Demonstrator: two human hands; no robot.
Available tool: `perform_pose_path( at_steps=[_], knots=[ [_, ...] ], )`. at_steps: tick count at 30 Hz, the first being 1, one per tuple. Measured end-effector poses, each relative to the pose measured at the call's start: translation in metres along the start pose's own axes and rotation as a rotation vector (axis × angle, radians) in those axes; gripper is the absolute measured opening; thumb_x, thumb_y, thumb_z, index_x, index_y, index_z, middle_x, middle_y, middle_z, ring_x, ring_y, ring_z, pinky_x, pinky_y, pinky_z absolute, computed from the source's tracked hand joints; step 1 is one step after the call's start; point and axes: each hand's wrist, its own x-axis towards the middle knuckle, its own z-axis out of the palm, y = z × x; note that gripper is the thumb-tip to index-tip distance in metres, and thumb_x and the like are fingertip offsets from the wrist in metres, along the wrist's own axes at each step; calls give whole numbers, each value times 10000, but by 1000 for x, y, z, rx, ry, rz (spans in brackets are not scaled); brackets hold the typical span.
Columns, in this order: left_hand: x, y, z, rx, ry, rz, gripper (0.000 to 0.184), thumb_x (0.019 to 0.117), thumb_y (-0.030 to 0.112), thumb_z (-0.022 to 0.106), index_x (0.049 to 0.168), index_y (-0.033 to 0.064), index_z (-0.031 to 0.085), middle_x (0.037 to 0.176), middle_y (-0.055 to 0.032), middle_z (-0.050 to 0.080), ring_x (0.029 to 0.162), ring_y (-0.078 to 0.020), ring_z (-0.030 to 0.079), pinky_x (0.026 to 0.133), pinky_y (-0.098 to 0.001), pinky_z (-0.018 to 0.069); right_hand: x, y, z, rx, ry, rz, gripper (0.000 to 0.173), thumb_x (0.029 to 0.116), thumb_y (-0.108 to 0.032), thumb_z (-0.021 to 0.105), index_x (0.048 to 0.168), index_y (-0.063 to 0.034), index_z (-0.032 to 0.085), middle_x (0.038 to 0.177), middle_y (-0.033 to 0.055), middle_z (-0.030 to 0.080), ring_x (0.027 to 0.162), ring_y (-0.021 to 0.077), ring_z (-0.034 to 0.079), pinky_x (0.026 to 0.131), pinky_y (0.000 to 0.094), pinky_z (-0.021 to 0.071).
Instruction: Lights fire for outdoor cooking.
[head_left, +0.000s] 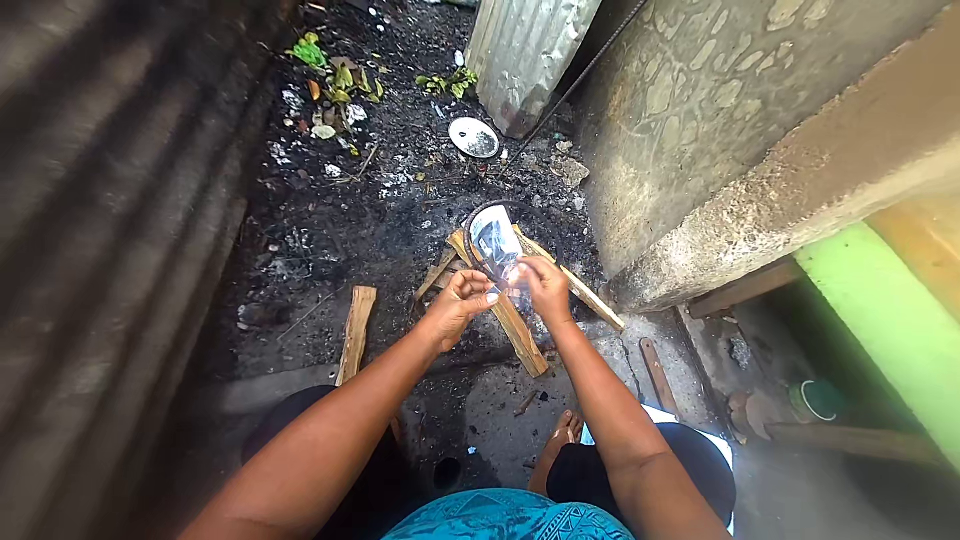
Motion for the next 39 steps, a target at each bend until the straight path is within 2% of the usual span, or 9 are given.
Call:
perform_pose_path(
  at_steps=[3,5,7,9,13,15,22,26,39],
  knots=[
    [-4,-8,2,393,-206,-89,470,834,-18,784,1245,44,563,1136,-98,677,1009,-192,674,906,-387,575,-8,34,-8,245,149,379,274,1054,-172,575,1240,-10,695,1258,145,686,1065,207,683,945,400,572],
    [-5,-20,10,853,-521,-156,505,830,112,839,1266,6,607,1154,-167,677,1055,-271,670,958,-479,552,-17,61,-5,449,404,615,269,1056,-211,576,1232,-31,670,1124,68,677,840,111,624,774,302,544],
    [-10,-44,21,1295,-843,-176,467,838,165,848,1238,16,657,1180,-204,680,1104,-380,655,964,-616,513,-32,91,4,585,681,836,205,1046,-172,571,1148,-21,664,895,50,618,680,126,569,654,305,529],
    [-22,-66,35,1622,-1067,-258,444,843,163,820,1240,38,666,1251,-220,645,1148,-447,626,912,-680,504,-52,120,17,614,833,1041,174,1037,-131,567,1101,12,644,818,78,555,631,157,526,597,317,505],
    [-28,-92,54,1709,-1278,-408,407,866,170,792,1218,10,664,1281,-248,624,1137,-469,622,874,-687,503,-70,159,53,565,776,1290,132,1018,-56,538,1082,38,605,815,107,557,617,164,536,574,301,501],
    [-24,-95,60,1705,-1312,-407,397,867,165,778,1207,3,652,1286,-232,618,1123,-451,627,855,-665,512,-62,168,65,588,681,1330,197,1038,-50,523,1197,49,586,922,134,572,703,179,556,642,308,513],
    [-23,-90,62,1689,-1256,-432,439,869,84,738,1280,-10,613,1345,-240,583,1199,-468,585,864,-644,533,-31,208,89,583,561,1312,208,1022,-72,610,1197,41,611,921,140,603,662,176,564,608,309,520],
    [-24,-90,60,1639,-1296,-467,435,884,113,743,1280,-2,606,1340,-241,580,1200,-473,580,862,-643,527,-24,217,98,611,581,1341,241,1060,-66,520,1280,21,564,1006,151,585,726,186,570,654,327,523],
    [-13,-93,55,1632,-1283,-502,401,920,90,698,1300,5,604,1354,-240,568,1225,-471,563,872,-628,531,-19,225,117,686,591,1309,183,1041,-108,585,1211,-43,608,941,90,597,678,143,568,614,300,518]
  ],
)
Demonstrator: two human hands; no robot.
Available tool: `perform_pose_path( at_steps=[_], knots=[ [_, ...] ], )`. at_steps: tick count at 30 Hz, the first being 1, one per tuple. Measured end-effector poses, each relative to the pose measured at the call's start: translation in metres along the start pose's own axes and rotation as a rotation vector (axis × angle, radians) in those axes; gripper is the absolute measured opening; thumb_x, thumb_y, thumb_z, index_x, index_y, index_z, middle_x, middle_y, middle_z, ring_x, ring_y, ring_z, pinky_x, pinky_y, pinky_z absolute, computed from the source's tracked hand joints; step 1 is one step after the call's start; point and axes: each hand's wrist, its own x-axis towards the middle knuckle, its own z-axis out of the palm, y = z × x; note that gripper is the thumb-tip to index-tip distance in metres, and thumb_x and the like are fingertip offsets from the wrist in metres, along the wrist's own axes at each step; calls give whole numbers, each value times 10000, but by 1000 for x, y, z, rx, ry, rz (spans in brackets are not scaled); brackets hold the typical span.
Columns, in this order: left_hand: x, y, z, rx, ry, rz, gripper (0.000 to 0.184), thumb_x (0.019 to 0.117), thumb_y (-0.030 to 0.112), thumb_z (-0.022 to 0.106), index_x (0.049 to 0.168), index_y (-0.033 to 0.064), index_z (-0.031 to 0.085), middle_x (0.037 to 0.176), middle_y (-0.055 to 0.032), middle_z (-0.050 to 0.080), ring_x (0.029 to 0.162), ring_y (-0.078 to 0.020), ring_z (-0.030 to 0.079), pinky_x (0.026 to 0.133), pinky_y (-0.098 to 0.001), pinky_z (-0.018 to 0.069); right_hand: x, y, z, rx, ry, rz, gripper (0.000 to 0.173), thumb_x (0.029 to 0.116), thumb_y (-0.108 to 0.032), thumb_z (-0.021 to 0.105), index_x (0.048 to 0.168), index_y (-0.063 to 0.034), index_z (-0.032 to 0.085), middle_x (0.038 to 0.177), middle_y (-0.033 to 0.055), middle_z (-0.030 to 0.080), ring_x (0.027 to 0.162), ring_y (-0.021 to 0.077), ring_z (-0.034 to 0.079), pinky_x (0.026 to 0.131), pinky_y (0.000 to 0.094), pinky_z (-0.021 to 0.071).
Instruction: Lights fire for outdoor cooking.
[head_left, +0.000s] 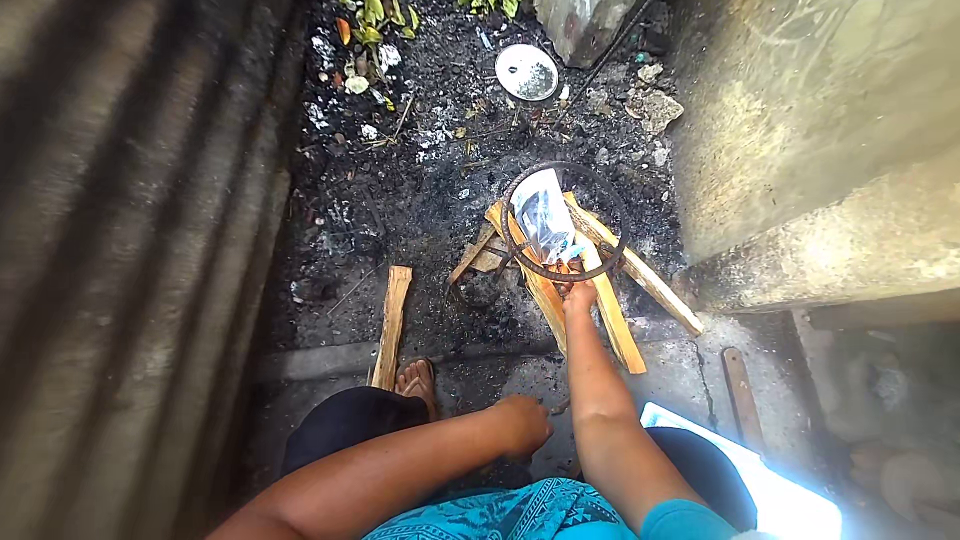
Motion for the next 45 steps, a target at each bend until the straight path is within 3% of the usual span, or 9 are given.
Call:
perform_pose_path(
  at_steps=[19,36,45],
  knots=[
    [-1,0,0,7,9,4,397,906,70,700,1288,8,608,1330,-231,580,1211,-461,573,861,-618,534,-4,-2,2,38,3,-27,125,1039,-138,607,1114,-38,615,843,65,598,611,123,565,565,274,514],
    [0,-2,1,-7,12,0,420,897,77,709,1300,12,609,1347,-237,575,1221,-472,565,860,-635,529,-5,-3,5,38,-1,-16,180,1031,-113,607,1189,-28,626,957,98,618,696,153,578,612,309,516],
    [0,-2,1,-1,-3,-9,437,895,89,718,1309,15,598,1359,-236,566,1230,-463,561,869,-627,528,-4,-2,6,42,3,-18,159,1034,-117,601,1167,-31,619,903,88,606,641,145,568,579,299,517]
  ],
)
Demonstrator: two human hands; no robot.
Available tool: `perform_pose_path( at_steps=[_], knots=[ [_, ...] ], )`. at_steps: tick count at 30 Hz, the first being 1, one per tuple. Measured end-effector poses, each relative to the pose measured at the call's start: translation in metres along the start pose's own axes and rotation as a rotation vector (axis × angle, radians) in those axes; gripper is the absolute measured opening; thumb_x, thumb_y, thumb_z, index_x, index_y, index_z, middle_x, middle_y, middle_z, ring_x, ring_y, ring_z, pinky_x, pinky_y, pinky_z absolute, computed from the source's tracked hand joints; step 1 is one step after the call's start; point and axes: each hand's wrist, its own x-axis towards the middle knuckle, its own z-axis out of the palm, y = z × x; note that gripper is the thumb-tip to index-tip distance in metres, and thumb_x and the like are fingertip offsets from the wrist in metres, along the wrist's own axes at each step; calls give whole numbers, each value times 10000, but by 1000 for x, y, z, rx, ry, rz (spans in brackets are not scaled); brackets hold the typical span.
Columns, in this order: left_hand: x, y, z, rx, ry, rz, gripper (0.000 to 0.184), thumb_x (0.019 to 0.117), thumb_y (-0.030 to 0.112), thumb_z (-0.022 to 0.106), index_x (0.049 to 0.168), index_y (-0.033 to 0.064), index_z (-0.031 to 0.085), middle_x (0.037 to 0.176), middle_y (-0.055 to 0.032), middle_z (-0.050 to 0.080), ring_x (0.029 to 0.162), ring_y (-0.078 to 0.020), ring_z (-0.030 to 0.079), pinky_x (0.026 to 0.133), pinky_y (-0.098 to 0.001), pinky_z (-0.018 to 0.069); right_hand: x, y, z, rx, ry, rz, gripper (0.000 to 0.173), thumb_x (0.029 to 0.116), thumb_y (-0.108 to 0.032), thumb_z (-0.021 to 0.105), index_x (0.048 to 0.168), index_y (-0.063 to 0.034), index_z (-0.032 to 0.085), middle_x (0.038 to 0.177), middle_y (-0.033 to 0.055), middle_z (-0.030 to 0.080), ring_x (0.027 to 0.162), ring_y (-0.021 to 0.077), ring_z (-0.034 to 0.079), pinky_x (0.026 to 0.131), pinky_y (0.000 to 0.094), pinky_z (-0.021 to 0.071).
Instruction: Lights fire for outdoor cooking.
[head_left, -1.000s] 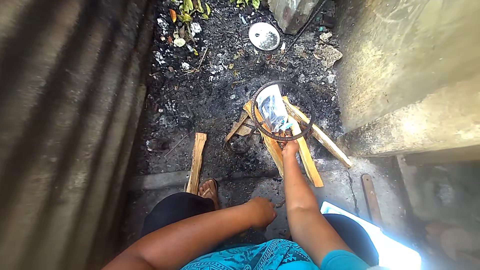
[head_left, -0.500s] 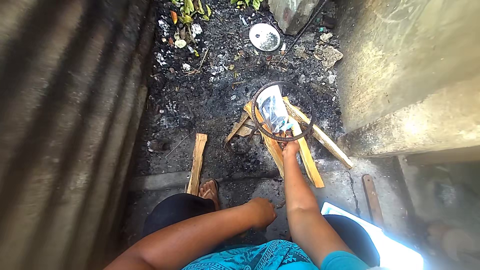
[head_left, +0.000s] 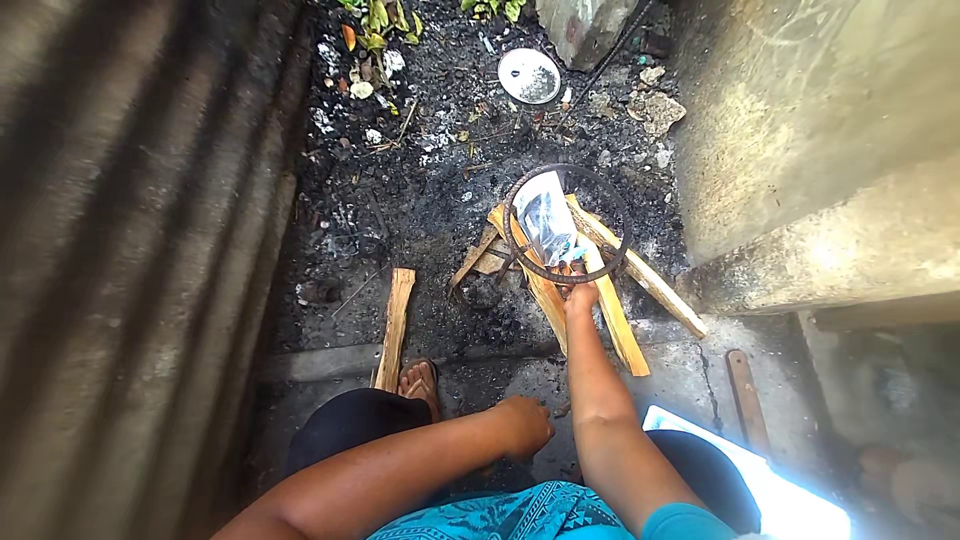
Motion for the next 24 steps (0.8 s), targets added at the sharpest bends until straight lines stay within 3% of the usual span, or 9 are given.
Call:
perform_pose_path(
  at_steps=[13,18,24],
  knots=[
    [0,-1,1,6,1,7,447,889,97,724,1309,16,595,1358,-231,570,1235,-462,560,867,-623,530,2,3,1,4,3,12,195,1024,-123,621,1202,-43,616,943,106,619,700,177,595,628,340,537],
    [0,0,1,5,0,5,432,895,90,719,1302,11,597,1352,-231,572,1227,-465,563,869,-624,529,1,3,0,-8,0,16,192,1025,-134,618,1197,-47,617,907,100,614,666,165,587,599,321,531],
    [-2,1,0,-22,10,-8,458,892,88,722,1320,11,579,1340,-247,567,1125,-469,616,828,-637,535,-3,-1,0,-11,-2,22,186,1045,-133,591,1210,-47,611,896,81,602,642,141,560,583,293,506]
  ],
)
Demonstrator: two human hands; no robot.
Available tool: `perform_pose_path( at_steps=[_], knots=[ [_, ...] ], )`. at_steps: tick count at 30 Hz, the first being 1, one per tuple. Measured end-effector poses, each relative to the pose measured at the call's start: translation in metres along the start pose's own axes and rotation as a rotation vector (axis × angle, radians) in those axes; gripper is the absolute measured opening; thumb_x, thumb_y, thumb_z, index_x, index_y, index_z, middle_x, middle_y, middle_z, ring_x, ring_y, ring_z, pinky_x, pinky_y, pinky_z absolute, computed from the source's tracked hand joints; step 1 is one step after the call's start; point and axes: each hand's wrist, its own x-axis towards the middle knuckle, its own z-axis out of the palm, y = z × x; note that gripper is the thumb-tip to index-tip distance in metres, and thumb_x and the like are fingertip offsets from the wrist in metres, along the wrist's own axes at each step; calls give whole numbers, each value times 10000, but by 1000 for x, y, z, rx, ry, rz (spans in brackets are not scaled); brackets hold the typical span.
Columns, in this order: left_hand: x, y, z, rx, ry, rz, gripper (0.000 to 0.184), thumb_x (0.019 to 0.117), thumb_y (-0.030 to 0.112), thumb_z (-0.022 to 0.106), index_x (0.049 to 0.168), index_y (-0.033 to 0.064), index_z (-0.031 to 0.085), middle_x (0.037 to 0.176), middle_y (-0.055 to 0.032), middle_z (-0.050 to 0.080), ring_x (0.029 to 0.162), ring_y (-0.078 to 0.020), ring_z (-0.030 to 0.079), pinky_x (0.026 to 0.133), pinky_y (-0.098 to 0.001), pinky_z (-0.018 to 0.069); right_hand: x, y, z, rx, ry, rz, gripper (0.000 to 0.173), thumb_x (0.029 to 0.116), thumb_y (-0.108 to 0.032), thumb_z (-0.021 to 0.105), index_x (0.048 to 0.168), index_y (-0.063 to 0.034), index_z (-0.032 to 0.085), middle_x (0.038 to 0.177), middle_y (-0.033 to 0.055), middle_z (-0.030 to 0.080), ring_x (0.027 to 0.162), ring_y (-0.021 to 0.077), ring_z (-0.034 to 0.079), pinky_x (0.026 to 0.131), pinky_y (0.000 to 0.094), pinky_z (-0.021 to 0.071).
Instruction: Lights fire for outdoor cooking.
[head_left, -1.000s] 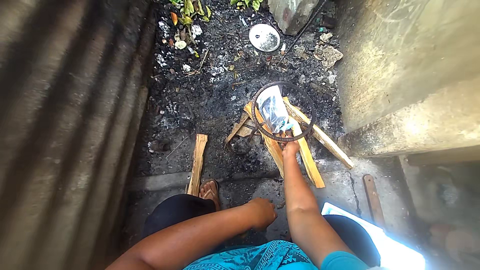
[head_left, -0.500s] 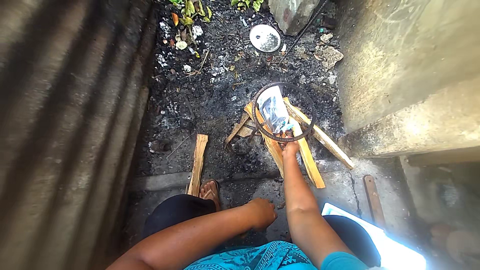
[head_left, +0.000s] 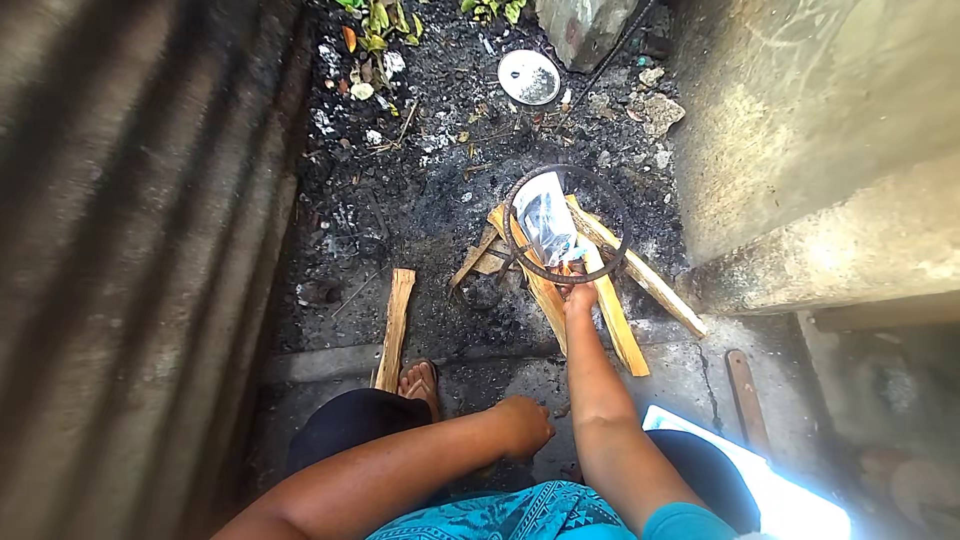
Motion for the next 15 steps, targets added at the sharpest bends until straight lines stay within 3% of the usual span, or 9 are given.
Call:
perform_pose_path(
  at_steps=[3,7,10,15],
  knots=[
    [-1,1,0,-33,26,12,531,891,35,702,1389,-2,522,1465,-239,467,1130,-468,616,829,-620,553,4,3,-1,1,-3,-6,179,1038,-138,598,1190,-47,620,861,78,605,618,135,558,568,290,505],
    [1,0,3,-16,7,23,395,897,35,687,1278,-39,614,1514,-214,415,1210,-466,558,864,-612,550,4,3,-2,-7,-9,-3,176,1040,-130,587,1190,-44,617,854,75,588,613,139,542,563,294,495],
    [2,-1,4,4,-8,19,425,904,62,694,1314,10,595,1483,-202,444,1227,-466,542,836,-615,552,4,2,-1,-4,-5,2,172,1035,-125,596,1189,-51,616,883,83,597,640,149,553,578,308,499],
    [2,0,3,2,-46,-12,580,882,54,708,1418,54,484,1358,-221,563,1170,-453,608,838,-632,537,4,4,0,-19,-8,-2,185,1038,-124,580,1209,-61,610,885,88,598,642,156,559,580,317,507]
  ],
)
